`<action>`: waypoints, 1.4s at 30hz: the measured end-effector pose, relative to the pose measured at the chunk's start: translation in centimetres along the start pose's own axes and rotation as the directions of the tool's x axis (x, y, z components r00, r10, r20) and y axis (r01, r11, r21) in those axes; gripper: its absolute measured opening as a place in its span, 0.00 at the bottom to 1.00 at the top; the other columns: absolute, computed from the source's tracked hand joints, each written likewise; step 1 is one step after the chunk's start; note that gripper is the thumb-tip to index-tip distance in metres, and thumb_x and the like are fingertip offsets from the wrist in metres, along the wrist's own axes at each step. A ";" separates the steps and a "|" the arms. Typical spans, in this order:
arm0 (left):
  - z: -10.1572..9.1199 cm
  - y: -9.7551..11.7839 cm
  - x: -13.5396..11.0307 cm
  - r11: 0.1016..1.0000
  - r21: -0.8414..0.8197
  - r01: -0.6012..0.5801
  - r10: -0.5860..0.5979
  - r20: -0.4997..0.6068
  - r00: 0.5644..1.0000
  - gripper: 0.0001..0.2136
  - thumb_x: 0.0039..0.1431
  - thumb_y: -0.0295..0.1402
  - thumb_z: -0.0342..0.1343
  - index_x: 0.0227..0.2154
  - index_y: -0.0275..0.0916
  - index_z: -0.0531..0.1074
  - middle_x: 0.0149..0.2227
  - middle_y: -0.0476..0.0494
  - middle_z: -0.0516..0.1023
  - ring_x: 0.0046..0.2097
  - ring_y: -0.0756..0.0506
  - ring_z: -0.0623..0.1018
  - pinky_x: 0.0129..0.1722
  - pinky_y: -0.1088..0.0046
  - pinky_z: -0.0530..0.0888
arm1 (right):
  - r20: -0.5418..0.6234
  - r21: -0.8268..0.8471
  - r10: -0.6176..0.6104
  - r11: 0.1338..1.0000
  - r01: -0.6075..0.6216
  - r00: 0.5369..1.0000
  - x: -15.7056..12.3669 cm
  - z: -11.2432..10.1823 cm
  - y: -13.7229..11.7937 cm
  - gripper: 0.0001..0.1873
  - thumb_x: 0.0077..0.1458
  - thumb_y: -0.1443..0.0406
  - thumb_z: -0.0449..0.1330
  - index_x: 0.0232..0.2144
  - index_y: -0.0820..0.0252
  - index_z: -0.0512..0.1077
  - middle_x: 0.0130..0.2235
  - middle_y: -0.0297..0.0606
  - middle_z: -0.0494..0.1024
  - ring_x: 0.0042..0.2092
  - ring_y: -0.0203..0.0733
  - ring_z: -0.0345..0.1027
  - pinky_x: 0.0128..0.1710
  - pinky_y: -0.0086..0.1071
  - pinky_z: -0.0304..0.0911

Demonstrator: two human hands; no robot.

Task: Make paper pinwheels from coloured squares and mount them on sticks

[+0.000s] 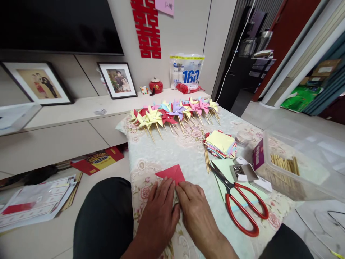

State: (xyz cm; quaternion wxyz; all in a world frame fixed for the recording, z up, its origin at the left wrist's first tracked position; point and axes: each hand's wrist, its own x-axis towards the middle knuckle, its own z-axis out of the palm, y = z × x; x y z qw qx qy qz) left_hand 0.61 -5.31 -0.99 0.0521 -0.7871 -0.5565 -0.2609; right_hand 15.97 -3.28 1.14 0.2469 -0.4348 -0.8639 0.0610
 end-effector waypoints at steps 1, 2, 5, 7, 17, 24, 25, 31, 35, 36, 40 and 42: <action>0.0 0.0 0.0 1.000 0.002 0.001 -0.001 -0.006 1.000 0.22 0.62 0.30 0.51 0.58 0.30 0.69 0.60 0.33 0.74 0.63 0.34 0.70 0.62 0.50 0.67 | 0.000 -0.025 -0.015 1.000 0.015 1.000 -0.2 0.2 0.1 0.32 0.58 0.79 0.50 0.62 0.56 0.65 0.56 0.49 0.76 0.55 0.54 0.71 0.53 0.50 0.68; 0.0 0.0 0.0 1.000 0.004 0.006 -0.006 -0.012 1.000 0.22 0.62 0.30 0.51 0.58 0.30 0.69 0.60 0.33 0.74 0.63 0.34 0.70 0.62 0.50 0.68 | 0.001 -0.047 -0.028 0.999 0.028 1.000 -0.3 0.5 0.1 0.30 0.59 0.78 0.50 0.62 0.57 0.65 0.56 0.50 0.76 0.55 0.55 0.70 0.53 0.50 0.68; -0.1 0.1 0.0 0.999 0.010 0.032 -0.032 -0.023 0.999 0.22 0.61 0.30 0.51 0.58 0.30 0.69 0.60 0.33 0.74 0.62 0.33 0.71 0.61 0.49 0.68 | 0.015 -0.086 -0.041 0.995 0.042 0.999 -0.3 0.8 0.2 0.29 0.60 0.78 0.51 0.62 0.60 0.64 0.57 0.51 0.75 0.56 0.56 0.68 0.53 0.52 0.66; -0.1 0.2 0.1 0.999 0.014 0.047 -0.047 -0.025 0.999 0.22 0.61 0.30 0.51 0.58 0.30 0.70 0.59 0.33 0.75 0.62 0.33 0.71 0.61 0.49 0.69 | 0.037 -0.094 -0.021 0.995 0.025 0.999 -0.2 0.9 0.1 0.29 0.60 0.78 0.51 0.63 0.60 0.64 0.57 0.51 0.74 0.57 0.55 0.68 0.54 0.51 0.66; 0.0 0.4 0.2 0.997 0.040 0.068 -0.068 -0.007 0.998 0.23 0.59 0.30 0.51 0.57 0.29 0.70 0.59 0.31 0.74 0.62 0.31 0.71 0.60 0.47 0.69 | 0.070 -0.128 0.041 0.991 -0.032 0.997 -0.4 1.1 0.0 0.27 0.59 0.77 0.55 0.60 0.62 0.67 0.57 0.51 0.73 0.58 0.55 0.64 0.56 0.50 0.62; -0.2 0.4 0.1 0.993 0.104 0.059 -0.056 -0.028 0.998 0.21 0.60 0.29 0.51 0.56 0.28 0.71 0.58 0.31 0.75 0.60 0.32 0.73 0.58 0.50 0.71 | 0.044 -0.203 0.042 0.979 -0.032 0.998 -0.6 0.9 -0.2 0.25 0.58 0.78 0.55 0.57 0.64 0.70 0.57 0.49 0.75 0.56 0.56 0.64 0.55 0.50 0.60; -0.2 0.4 0.0 0.993 0.106 0.058 -0.055 -0.035 0.998 0.21 0.61 0.29 0.51 0.56 0.28 0.72 0.58 0.31 0.76 0.60 0.32 0.73 0.58 0.50 0.71 | 0.029 -0.207 0.039 0.978 -0.033 0.999 -0.7 0.9 -0.2 0.25 0.57 0.78 0.55 0.56 0.66 0.70 0.56 0.49 0.75 0.56 0.56 0.65 0.55 0.50 0.59; 0.2 0.4 0.0 0.994 0.088 0.065 -0.061 -0.051 0.997 0.21 0.61 0.30 0.51 0.55 0.27 0.72 0.58 0.29 0.76 0.60 0.32 0.73 0.59 0.48 0.70 | -0.027 -0.028 0.131 0.991 -0.132 0.991 -0.1 0.1 0.2 0.18 0.62 0.74 0.52 0.52 0.64 0.72 0.50 0.49 0.77 0.50 0.52 0.69 0.49 0.44 0.63; 0.2 0.4 0.0 0.994 0.071 0.078 -0.076 -0.026 0.997 0.21 0.61 0.31 0.51 0.55 0.26 0.71 0.58 0.27 0.75 0.60 0.32 0.73 0.59 0.47 0.69 | 0.093 0.089 0.374 0.920 -0.381 0.923 3.4 -1.1 1.3 0.16 0.63 0.69 0.53 0.50 0.64 0.73 0.44 0.48 0.79 0.45 0.51 0.72 0.45 0.40 0.64; 0.2 0.5 0.0 0.994 0.067 0.082 -0.081 -0.023 0.996 0.21 0.61 0.31 0.51 0.55 0.26 0.71 0.57 0.27 0.75 0.59 0.32 0.73 0.59 0.47 0.69 | 0.136 0.081 0.429 0.894 -0.441 0.893 4.5 -1.3 1.6 0.17 0.62 0.68 0.54 0.51 0.65 0.73 0.43 0.49 0.80 0.45 0.52 0.73 0.45 0.40 0.63; 0.1 0.7 0.1 0.992 0.076 0.098 -0.095 -0.036 0.995 0.21 0.60 0.30 0.52 0.54 0.24 0.71 0.56 0.25 0.75 0.59 0.30 0.73 0.59 0.47 0.70 | 0.258 0.110 0.530 0.814 -0.570 0.808 7.8 -1.4 2.6 0.18 0.58 0.66 0.59 0.50 0.65 0.74 0.39 0.47 0.82 0.44 0.53 0.74 0.42 0.38 0.59; 0.1 0.7 0.1 0.992 0.082 0.094 -0.091 -0.041 0.995 0.21 0.60 0.30 0.53 0.54 0.24 0.71 0.56 0.24 0.74 0.58 0.30 0.72 0.58 0.47 0.70 | 0.266 0.129 0.553 0.791 -0.598 0.789 8.5 -1.0 2.9 0.16 0.56 0.65 0.61 0.46 0.65 0.76 0.36 0.46 0.82 0.40 0.52 0.74 0.38 0.37 0.58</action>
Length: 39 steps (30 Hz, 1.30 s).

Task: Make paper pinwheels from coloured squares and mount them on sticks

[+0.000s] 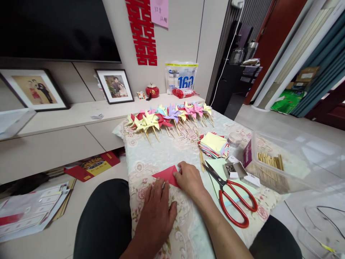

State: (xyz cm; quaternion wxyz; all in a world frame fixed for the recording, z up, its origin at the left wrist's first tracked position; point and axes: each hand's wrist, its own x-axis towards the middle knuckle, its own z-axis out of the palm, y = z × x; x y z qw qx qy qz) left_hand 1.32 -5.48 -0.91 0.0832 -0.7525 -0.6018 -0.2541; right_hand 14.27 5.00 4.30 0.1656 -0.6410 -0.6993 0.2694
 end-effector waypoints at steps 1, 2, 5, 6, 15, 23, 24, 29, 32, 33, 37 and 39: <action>0.0 0.0 0.0 1.000 0.001 -0.003 0.003 -0.003 1.000 0.21 0.59 0.29 0.53 0.54 0.24 0.71 0.56 0.24 0.74 0.58 0.30 0.72 0.58 0.47 0.70 | -0.002 0.019 0.013 1.000 -0.013 1.000 0.2 0.1 0.1 0.14 0.54 0.65 0.62 0.43 0.64 0.76 0.35 0.44 0.82 0.38 0.50 0.73 0.37 0.36 0.58; 0.1 0.0 0.0 1.000 0.002 -0.003 0.003 -0.006 1.000 0.21 0.59 0.29 0.53 0.54 0.24 0.70 0.56 0.24 0.74 0.59 0.29 0.72 0.58 0.47 0.70 | 0.000 0.044 0.028 0.999 -0.028 1.000 0.3 0.3 0.2 0.12 0.52 0.64 0.63 0.40 0.63 0.76 0.33 0.42 0.81 0.36 0.48 0.72 0.35 0.35 0.57; 0.2 0.0 -0.1 1.000 0.001 0.008 -0.008 -0.014 1.000 0.21 0.59 0.29 0.53 0.54 0.26 0.70 0.56 0.26 0.73 0.59 0.29 0.72 0.58 0.46 0.70 | 0.018 0.144 0.063 0.987 -0.065 0.998 0.3 0.6 0.8 0.10 0.49 0.63 0.65 0.35 0.61 0.75 0.29 0.37 0.79 0.31 0.42 0.70 0.30 0.32 0.56; 0.2 0.0 -0.1 1.000 0.000 0.012 -0.012 -0.017 1.000 0.20 0.59 0.29 0.53 0.54 0.27 0.70 0.56 0.27 0.73 0.59 0.30 0.72 0.58 0.47 0.70 | 0.029 0.181 0.065 0.981 -0.069 0.997 0.2 0.7 1.0 0.12 0.49 0.63 0.65 0.36 0.61 0.74 0.28 0.35 0.79 0.30 0.41 0.69 0.30 0.31 0.57; 0.4 -0.4 -0.5 0.996 -0.089 0.009 -0.016 -0.071 0.997 0.21 0.59 0.26 0.52 0.56 0.28 0.67 0.57 0.26 0.72 0.59 0.29 0.71 0.56 0.45 0.72 | 0.092 0.418 0.001 0.908 -0.039 0.996 -0.3 1.0 1.9 0.07 0.46 0.64 0.65 0.31 0.59 0.76 0.22 0.27 0.72 0.23 0.34 0.61 0.24 0.28 0.52; -0.3 -2.0 0.9 0.405 -0.782 0.473 -0.499 0.245 0.831 0.16 0.61 0.35 0.55 0.50 0.39 0.70 0.50 0.35 0.77 0.51 0.39 0.78 0.52 0.56 0.75 | -0.010 0.859 0.051 0.512 -0.018 0.999 -1.3 0.4 1.3 0.16 0.41 0.56 0.72 0.22 0.60 0.72 0.19 0.26 0.67 0.22 0.31 0.54 0.24 0.27 0.48; -0.4 -1.9 1.7 0.261 -0.819 0.511 -0.524 0.324 0.787 0.16 0.60 0.37 0.56 0.50 0.38 0.70 0.48 0.35 0.78 0.50 0.39 0.79 0.51 0.57 0.76 | -0.003 0.895 0.058 0.445 -0.023 0.998 -1.4 0.4 1.1 0.17 0.40 0.56 0.73 0.22 0.60 0.73 0.20 0.27 0.69 0.23 0.31 0.55 0.25 0.27 0.49; -0.5 -1.0 6.3 -0.020 -0.851 0.526 -0.464 0.473 0.749 0.12 0.54 0.40 0.62 0.36 0.37 0.72 0.35 0.43 0.81 0.37 0.44 0.81 0.36 0.69 0.76 | 0.044 0.962 0.064 0.267 -0.060 0.997 -1.7 0.8 0.5 0.18 0.35 0.56 0.77 0.23 0.59 0.76 0.24 0.32 0.77 0.25 0.34 0.64 0.28 0.28 0.57; -0.2 -0.7 7.5 -0.081 -0.856 0.510 -0.480 0.482 0.733 0.11 0.53 0.40 0.62 0.29 0.37 0.72 0.24 0.50 0.77 0.26 0.49 0.75 0.28 0.75 0.71 | 0.072 0.953 0.048 0.291 -0.083 0.996 -1.7 1.0 0.6 0.18 0.35 0.55 0.77 0.23 0.60 0.77 0.23 0.33 0.77 0.24 0.35 0.64 0.27 0.29 0.57; -0.1 -0.6 7.6 -0.092 -0.854 0.511 -0.484 0.487 0.727 0.11 0.52 0.40 0.62 0.27 0.36 0.72 0.22 0.51 0.76 0.25 0.50 0.73 0.27 0.75 0.69 | 0.078 0.946 0.034 0.312 -0.085 0.996 -1.7 1.0 0.7 0.19 0.36 0.54 0.77 0.25 0.60 0.77 0.23 0.33 0.77 0.24 0.35 0.64 0.27 0.29 0.57; 0.1 -0.8 7.0 -0.084 -0.833 0.546 -0.402 0.530 0.747 0.11 0.51 0.40 0.62 0.27 0.36 0.73 0.21 0.51 0.75 0.24 0.50 0.71 0.26 0.75 0.68 | 0.056 0.919 -0.019 0.391 -0.044 0.998 -1.7 0.4 1.3 0.18 0.44 0.53 0.73 0.30 0.60 0.77 0.27 0.34 0.78 0.27 0.36 0.65 0.30 0.30 0.57; 0.2 -0.9 6.6 -0.033 -0.832 0.553 -0.333 0.531 0.779 0.10 0.52 0.39 0.61 0.28 0.37 0.73 0.23 0.50 0.76 0.26 0.49 0.72 0.27 0.74 0.68 | 0.051 0.904 -0.032 0.427 -0.033 0.998 -1.9 0.0 1.6 0.17 0.48 0.53 0.71 0.32 0.61 0.78 0.29 0.34 0.78 0.29 0.37 0.66 0.31 0.30 0.58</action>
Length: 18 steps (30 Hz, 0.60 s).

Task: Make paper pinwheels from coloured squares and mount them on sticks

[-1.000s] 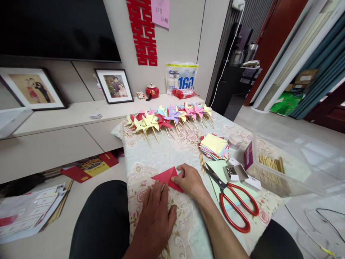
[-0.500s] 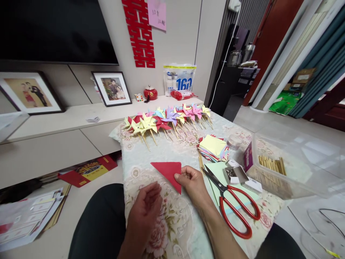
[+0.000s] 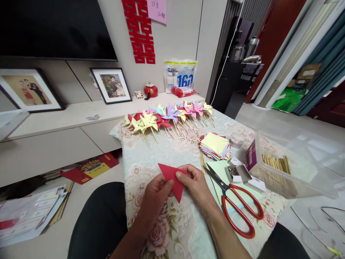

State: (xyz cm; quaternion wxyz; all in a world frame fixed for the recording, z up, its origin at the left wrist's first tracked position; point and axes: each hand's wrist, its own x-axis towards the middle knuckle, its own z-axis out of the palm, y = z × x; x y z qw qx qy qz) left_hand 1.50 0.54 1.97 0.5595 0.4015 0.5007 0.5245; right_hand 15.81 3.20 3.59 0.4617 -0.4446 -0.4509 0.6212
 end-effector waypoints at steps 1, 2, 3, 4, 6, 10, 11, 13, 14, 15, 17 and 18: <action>-0.1 -0.1 -0.1 0.999 0.037 -0.016 0.015 0.025 1.000 0.09 0.53 0.38 0.61 0.28 0.37 0.73 0.24 0.50 0.76 0.26 0.49 0.72 0.27 0.74 0.68 | 0.006 -0.016 0.001 1.000 -0.001 1.000 -0.1 -0.2 -0.1 0.17 0.49 0.54 0.71 0.33 0.61 0.78 0.30 0.35 0.78 0.30 0.37 0.66 0.32 0.30 0.58; -0.2 -0.2 -0.2 0.996 0.078 -0.033 0.030 0.045 0.999 0.08 0.53 0.38 0.60 0.27 0.38 0.72 0.24 0.50 0.75 0.26 0.49 0.71 0.27 0.74 0.68 | 0.013 -0.030 0.004 1.000 -0.004 1.000 -0.2 -0.3 -0.2 0.17 0.49 0.54 0.70 0.33 0.61 0.78 0.30 0.34 0.78 0.30 0.37 0.66 0.32 0.30 0.58; -0.2 -0.3 -0.2 0.992 0.120 -0.048 0.041 0.059 0.997 0.08 0.54 0.37 0.59 0.26 0.38 0.71 0.23 0.50 0.74 0.26 0.49 0.71 0.27 0.75 0.67 | 0.019 -0.042 0.008 0.999 -0.007 1.000 -0.2 -0.3 -0.3 0.16 0.49 0.54 0.70 0.32 0.61 0.78 0.29 0.34 0.77 0.30 0.36 0.65 0.31 0.30 0.57; -0.2 -0.3 -0.3 0.985 0.160 -0.059 0.047 0.074 0.996 0.07 0.54 0.36 0.58 0.25 0.39 0.70 0.23 0.51 0.73 0.25 0.49 0.70 0.26 0.75 0.66 | 0.024 -0.055 0.012 0.998 -0.011 1.000 -0.3 -0.3 -0.3 0.16 0.49 0.54 0.71 0.31 0.61 0.78 0.28 0.33 0.76 0.29 0.35 0.63 0.30 0.29 0.56; -0.3 -0.2 -0.4 0.973 0.220 -0.074 0.053 0.103 0.993 0.07 0.55 0.35 0.57 0.26 0.39 0.69 0.22 0.52 0.71 0.25 0.50 0.68 0.26 0.75 0.65 | 0.030 -0.085 0.028 0.996 -0.025 0.999 -0.3 -0.3 -0.3 0.17 0.47 0.53 0.71 0.27 0.61 0.76 0.24 0.31 0.73 0.26 0.34 0.60 0.28 0.29 0.53; -0.1 -0.1 -0.6 0.959 0.265 -0.095 0.070 0.104 0.992 0.06 0.56 0.35 0.56 0.26 0.39 0.68 0.22 0.52 0.71 0.25 0.50 0.68 0.26 0.75 0.64 | 0.001 -0.111 0.045 0.993 -0.045 0.999 -0.2 -0.1 -0.2 0.19 0.44 0.52 0.71 0.22 0.61 0.73 0.21 0.29 0.69 0.24 0.32 0.55 0.25 0.29 0.49; -0.1 -0.2 -0.6 0.960 0.264 -0.096 0.073 0.094 0.993 0.06 0.56 0.35 0.56 0.26 0.39 0.68 0.22 0.52 0.71 0.25 0.50 0.68 0.26 0.75 0.64 | -0.015 -0.115 0.038 0.993 -0.039 0.999 -0.1 -0.1 -0.2 0.19 0.44 0.52 0.71 0.21 0.61 0.72 0.20 0.28 0.68 0.23 0.32 0.54 0.25 0.29 0.47; -0.2 -0.5 -0.6 0.964 0.250 -0.092 0.075 0.077 0.994 0.08 0.56 0.36 0.56 0.25 0.40 0.67 0.21 0.52 0.70 0.24 0.50 0.68 0.26 0.75 0.64 | -0.041 -0.124 0.020 0.992 -0.025 0.999 -0.1 -0.1 -0.1 0.19 0.44 0.52 0.71 0.21 0.61 0.72 0.19 0.27 0.66 0.23 0.32 0.52 0.25 0.29 0.45; -0.2 -0.6 -0.5 0.967 0.239 -0.090 0.074 0.072 0.995 0.08 0.56 0.36 0.56 0.25 0.40 0.67 0.21 0.53 0.69 0.24 0.50 0.67 0.25 0.75 0.63 | -0.049 -0.124 0.016 0.992 -0.023 0.999 0.0 -0.1 -0.1 0.19 0.45 0.52 0.71 0.21 0.61 0.72 0.19 0.27 0.66 0.23 0.31 0.51 0.25 0.29 0.44; -0.3 -0.8 -0.5 0.970 0.228 -0.089 0.076 0.065 0.995 0.09 0.56 0.37 0.56 0.24 0.40 0.67 0.20 0.53 0.68 0.24 0.50 0.66 0.25 0.75 0.62 | -0.053 -0.118 0.018 0.993 -0.024 0.998 0.0 -0.1 -0.1 0.19 0.45 0.52 0.71 0.21 0.61 0.72 0.19 0.27 0.66 0.23 0.31 0.52 0.25 0.29 0.44; -0.5 -1.0 -0.3 0.972 0.218 -0.092 0.082 0.055 0.995 0.09 0.56 0.37 0.57 0.24 0.40 0.67 0.19 0.54 0.67 0.23 0.51 0.65 0.24 0.76 0.61 | -0.045 -0.088 0.029 0.996 -0.033 0.999 0.0 -0.1 -0.2 0.19 0.44 0.52 0.72 0.23 0.61 0.74 0.20 0.28 0.68 0.23 0.32 0.54 0.26 0.29 0.47; -0.5 -1.1 -0.2 0.971 0.219 -0.092 0.084 0.049 0.995 0.09 0.55 0.37 0.58 0.24 0.40 0.68 0.19 0.54 0.67 0.23 0.51 0.65 0.24 0.76 0.61 | -0.035 -0.069 0.034 0.997 -0.036 0.999 -0.1 -0.2 -0.3 0.19 0.43 0.52 0.72 0.24 0.61 0.75 0.21 0.28 0.70 0.24 0.32 0.56 0.26 0.29 0.48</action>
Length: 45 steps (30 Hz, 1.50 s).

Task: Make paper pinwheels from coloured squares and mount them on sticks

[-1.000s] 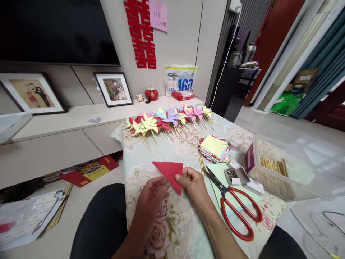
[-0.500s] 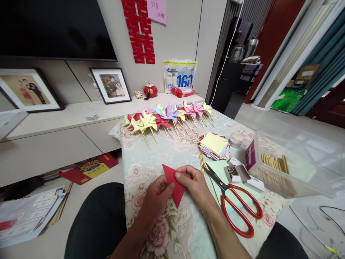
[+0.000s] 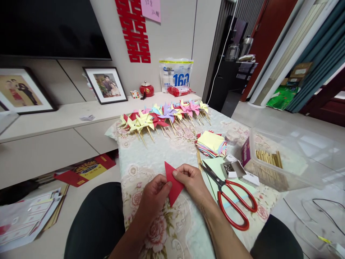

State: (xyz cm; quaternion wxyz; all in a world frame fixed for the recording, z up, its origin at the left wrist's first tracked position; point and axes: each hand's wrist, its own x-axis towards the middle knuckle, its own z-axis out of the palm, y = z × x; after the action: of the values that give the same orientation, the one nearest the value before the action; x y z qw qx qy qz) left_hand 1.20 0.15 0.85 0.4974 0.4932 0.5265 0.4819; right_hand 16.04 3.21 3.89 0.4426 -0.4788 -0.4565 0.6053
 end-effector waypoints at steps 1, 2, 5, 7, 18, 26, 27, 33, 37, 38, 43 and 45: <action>-0.1 0.0 0.1 1.000 -0.001 0.004 -0.004 -0.006 1.000 0.09 0.54 0.37 0.58 0.23 0.40 0.68 0.19 0.54 0.66 0.23 0.51 0.65 0.24 0.76 0.61 | 0.012 0.021 0.004 1.000 -0.005 1.000 0.0 0.0 -0.1 0.18 0.43 0.52 0.72 0.25 0.61 0.76 0.22 0.29 0.71 0.25 0.33 0.58 0.27 0.29 0.50; -0.1 0.0 0.1 1.000 -0.008 0.011 -0.011 -0.008 1.000 0.09 0.54 0.37 0.59 0.23 0.39 0.68 0.19 0.55 0.66 0.22 0.51 0.65 0.24 0.76 0.61 | 0.026 0.040 0.010 0.999 -0.011 1.000 0.0 -0.1 -0.2 0.18 0.42 0.53 0.73 0.27 0.61 0.77 0.23 0.30 0.73 0.25 0.33 0.60 0.28 0.29 0.52; -0.1 0.1 0.2 0.998 -0.048 0.040 -0.040 -0.008 0.999 0.10 0.54 0.38 0.59 0.23 0.39 0.69 0.19 0.54 0.69 0.23 0.51 0.67 0.24 0.76 0.63 | 0.041 0.075 0.029 0.997 -0.032 0.999 -0.1 0.0 -0.3 0.18 0.40 0.55 0.75 0.28 0.61 0.77 0.23 0.30 0.75 0.24 0.33 0.62 0.27 0.28 0.54; 0.0 0.1 0.1 0.994 -0.095 0.050 -0.051 -0.006 0.999 0.09 0.53 0.37 0.60 0.24 0.39 0.70 0.21 0.52 0.72 0.24 0.50 0.70 0.25 0.76 0.66 | 0.011 0.087 0.033 0.996 -0.033 0.999 0.0 0.0 -0.2 0.18 0.38 0.56 0.75 0.27 0.61 0.77 0.22 0.30 0.75 0.23 0.32 0.62 0.26 0.28 0.54; 0.4 0.0 -0.9 0.970 -0.085 -0.229 0.221 -0.088 0.971 0.28 0.56 0.29 0.58 0.61 0.42 0.65 0.37 0.48 0.80 0.37 0.48 0.79 0.41 0.70 0.76 | -0.069 0.186 0.077 0.980 -0.063 0.995 0.1 0.4 -0.1 0.17 0.36 0.59 0.75 0.28 0.61 0.77 0.22 0.32 0.78 0.22 0.34 0.65 0.26 0.28 0.58; -0.1 0.5 -1.0 0.901 0.224 -0.372 0.396 -0.075 0.915 0.13 0.60 0.26 0.55 0.45 0.43 0.78 0.36 0.48 0.80 0.37 0.48 0.78 0.39 0.72 0.74 | -0.024 0.237 0.092 0.968 -0.084 0.995 0.0 0.7 -0.1 0.18 0.35 0.60 0.76 0.29 0.62 0.77 0.24 0.34 0.80 0.23 0.35 0.69 0.28 0.28 0.60; -0.1 0.5 -1.0 0.895 0.236 -0.379 0.405 -0.074 0.911 0.12 0.59 0.25 0.55 0.44 0.43 0.78 0.36 0.48 0.79 0.36 0.49 0.77 0.38 0.73 0.74 | -0.021 0.242 0.092 0.967 -0.084 0.996 0.0 0.7 -0.1 0.19 0.35 0.60 0.76 0.29 0.61 0.77 0.24 0.33 0.80 0.24 0.35 0.69 0.28 0.28 0.60; -0.1 0.6 -1.1 0.872 0.295 -0.391 0.434 -0.095 0.896 0.13 0.58 0.23 0.56 0.44 0.41 0.77 0.36 0.48 0.78 0.36 0.49 0.76 0.37 0.74 0.73 | -0.004 0.235 0.099 0.967 -0.096 0.995 0.0 0.7 0.0 0.19 0.36 0.60 0.75 0.32 0.62 0.77 0.26 0.35 0.81 0.25 0.36 0.69 0.29 0.29 0.61; 0.0 0.6 -1.2 0.862 0.308 -0.402 0.454 -0.118 0.883 0.11 0.60 0.24 0.56 0.43 0.41 0.76 0.36 0.48 0.78 0.38 0.48 0.77 0.39 0.73 0.73 | -0.014 0.210 0.062 0.976 -0.058 0.998 0.1 0.7 0.2 0.24 0.38 0.60 0.75 0.40 0.62 0.78 0.24 0.30 0.78 0.24 0.33 0.66 0.28 0.28 0.58; 0.0 0.5 -1.2 0.863 0.307 -0.401 0.454 -0.124 0.882 0.11 0.60 0.24 0.56 0.43 0.41 0.75 0.36 0.48 0.78 0.38 0.48 0.78 0.39 0.73 0.73 | -0.020 0.194 0.039 0.980 -0.035 0.999 0.1 0.6 0.2 0.26 0.39 0.60 0.75 0.43 0.61 0.77 0.23 0.28 0.76 0.24 0.32 0.64 0.27 0.27 0.57; -0.1 0.3 -1.1 0.864 0.301 -0.403 0.463 -0.161 0.872 0.08 0.62 0.26 0.57 0.41 0.42 0.76 0.37 0.47 0.79 0.40 0.47 0.78 0.40 0.72 0.74 | 0.011 0.044 -0.076 0.996 0.076 0.997 -0.2 0.3 -0.1 0.26 0.47 0.58 0.72 0.49 0.57 0.78 0.28 0.30 0.77 0.29 0.35 0.66 0.31 0.30 0.59; -0.1 0.3 -1.0 0.866 0.293 -0.405 0.469 -0.194 0.862 0.07 0.61 0.27 0.57 0.40 0.42 0.76 0.37 0.48 0.79 0.39 0.47 0.78 0.40 0.72 0.74 | 0.061 -0.023 -0.113 0.993 0.115 0.992 -0.4 0.2 -0.3 0.20 0.49 0.58 0.70 0.45 0.56 0.80 0.35 0.35 0.80 0.36 0.40 0.71 0.37 0.33 0.63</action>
State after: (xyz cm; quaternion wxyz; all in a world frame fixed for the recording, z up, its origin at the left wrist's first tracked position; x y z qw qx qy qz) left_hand 1.10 -0.89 1.18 0.2372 0.5898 0.5150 0.5749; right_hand 15.94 2.86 4.26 0.4562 -0.4395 -0.5042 0.5869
